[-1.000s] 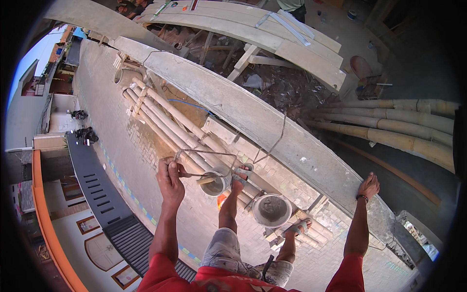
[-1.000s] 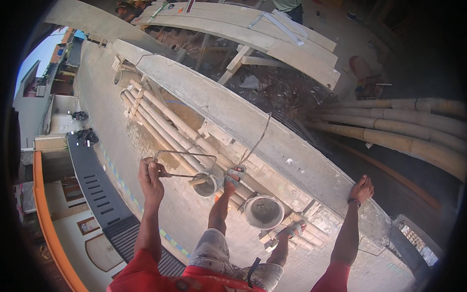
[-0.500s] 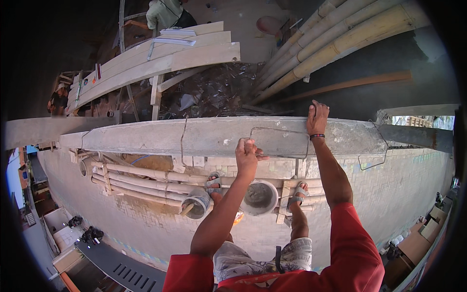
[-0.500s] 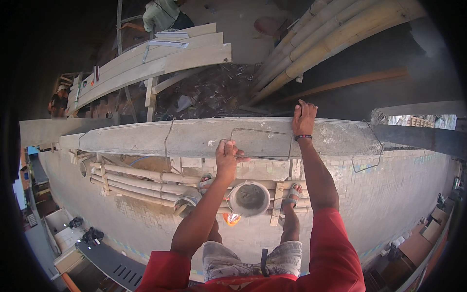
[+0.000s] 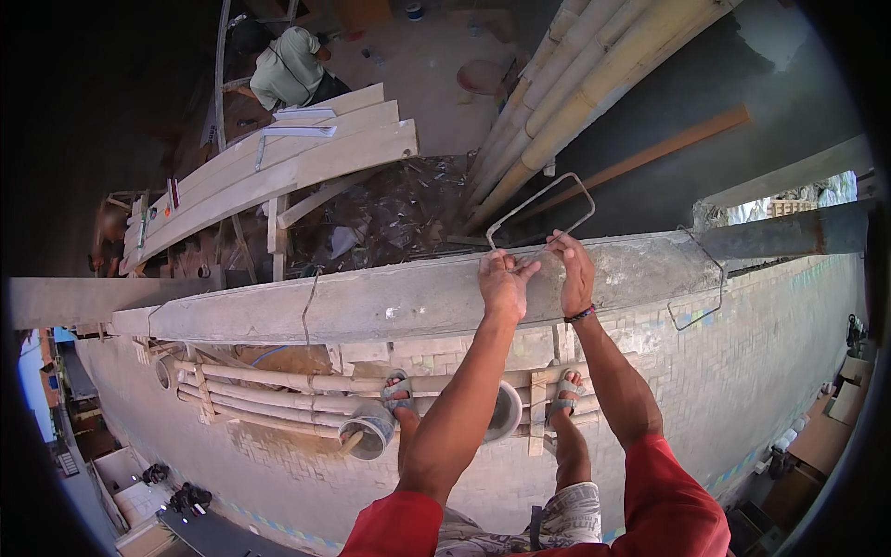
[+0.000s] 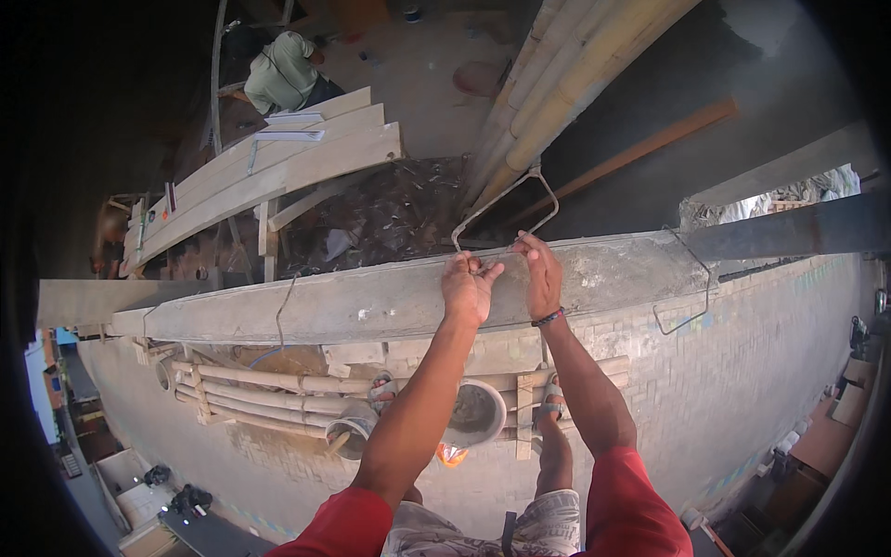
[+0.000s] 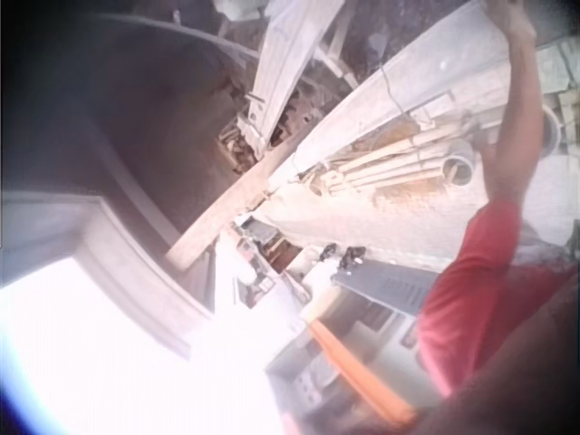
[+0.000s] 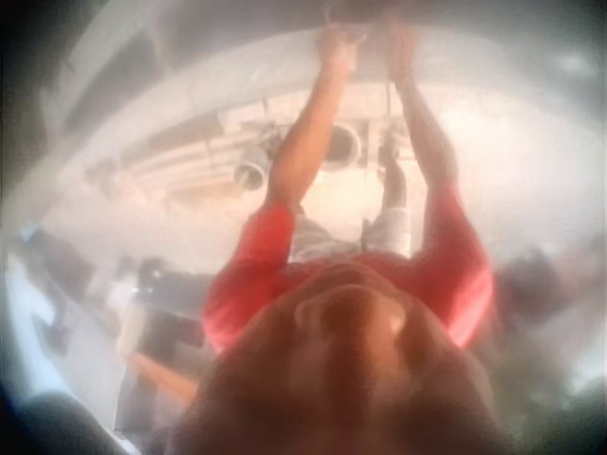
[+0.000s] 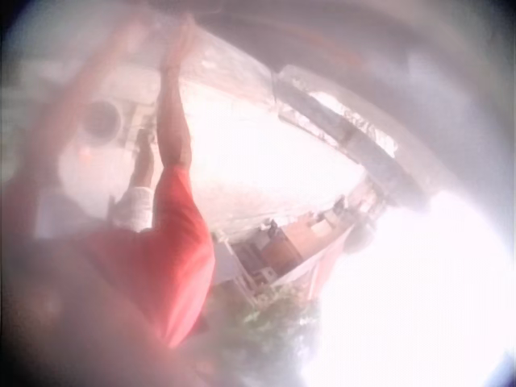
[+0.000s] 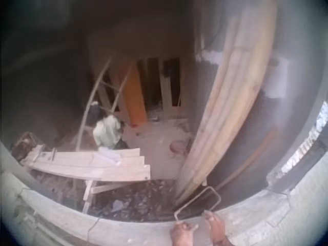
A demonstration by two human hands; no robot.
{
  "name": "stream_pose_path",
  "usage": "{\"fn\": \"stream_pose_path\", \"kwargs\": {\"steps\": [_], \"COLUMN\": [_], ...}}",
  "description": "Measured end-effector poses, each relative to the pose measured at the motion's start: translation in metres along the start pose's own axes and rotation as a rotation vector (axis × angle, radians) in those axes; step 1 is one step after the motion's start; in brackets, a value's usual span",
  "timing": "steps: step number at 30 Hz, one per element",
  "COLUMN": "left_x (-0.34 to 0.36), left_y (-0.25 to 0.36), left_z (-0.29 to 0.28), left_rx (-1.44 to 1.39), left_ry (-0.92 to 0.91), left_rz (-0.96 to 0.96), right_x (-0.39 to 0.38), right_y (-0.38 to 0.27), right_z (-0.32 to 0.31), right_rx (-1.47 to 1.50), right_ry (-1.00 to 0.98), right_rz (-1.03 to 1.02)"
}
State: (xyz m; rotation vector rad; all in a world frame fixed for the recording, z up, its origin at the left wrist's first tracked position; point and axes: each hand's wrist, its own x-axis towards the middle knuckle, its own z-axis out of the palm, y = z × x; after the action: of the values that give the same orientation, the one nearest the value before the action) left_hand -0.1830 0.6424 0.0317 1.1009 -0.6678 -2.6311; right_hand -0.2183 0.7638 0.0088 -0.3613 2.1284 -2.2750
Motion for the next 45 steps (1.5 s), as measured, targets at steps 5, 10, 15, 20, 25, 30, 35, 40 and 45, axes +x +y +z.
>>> {"fn": "stream_pose_path", "kwargs": {"steps": [5, 10, 15, 20, 25, 30, 35, 40, 45], "left_x": [-0.017, -0.019, 0.008, 0.018, -0.038, -0.065, -0.073, -0.085, -0.092], "left_y": [-0.037, -0.030, -0.018, -0.030, -0.044, -0.056, -0.063, -0.064, -0.055], "left_z": [0.010, 0.021, 0.049, 0.031, 0.044, 0.042, 0.040, 0.034, 0.032], "left_rx": [0.189, 0.658, 0.954, 0.516, 0.572, 0.665, 0.559, 0.618, 0.572], "left_ry": [-0.113, -0.186, -0.413, -0.475, -0.400, -0.391, -0.345, -0.363, -0.343], "left_rz": [-0.066, 0.070, -0.074, -0.284, -0.140, 0.001, 0.006, 0.016, -0.160], "right_x": [-0.012, 0.006, -0.002, 0.000, 0.002, 0.008, 0.014, 0.018, 0.011], "right_y": [-0.036, -0.047, -0.047, -0.027, -0.018, -0.016, -0.013, -0.015, -0.013], "right_z": [0.009, -0.024, -0.065, -0.058, -0.072, -0.086, -0.092, -0.109, -0.114], "right_rx": [0.276, 0.477, 0.828, 0.094, -0.520, -0.721, -0.771, -0.840, -0.892], "right_ry": [0.218, 0.177, 0.002, 0.192, 0.211, 0.041, -0.073, -0.154, -0.233], "right_rz": [0.322, 0.316, 0.638, 0.451, 0.234, 0.080, 0.101, 0.056, 0.096]}}
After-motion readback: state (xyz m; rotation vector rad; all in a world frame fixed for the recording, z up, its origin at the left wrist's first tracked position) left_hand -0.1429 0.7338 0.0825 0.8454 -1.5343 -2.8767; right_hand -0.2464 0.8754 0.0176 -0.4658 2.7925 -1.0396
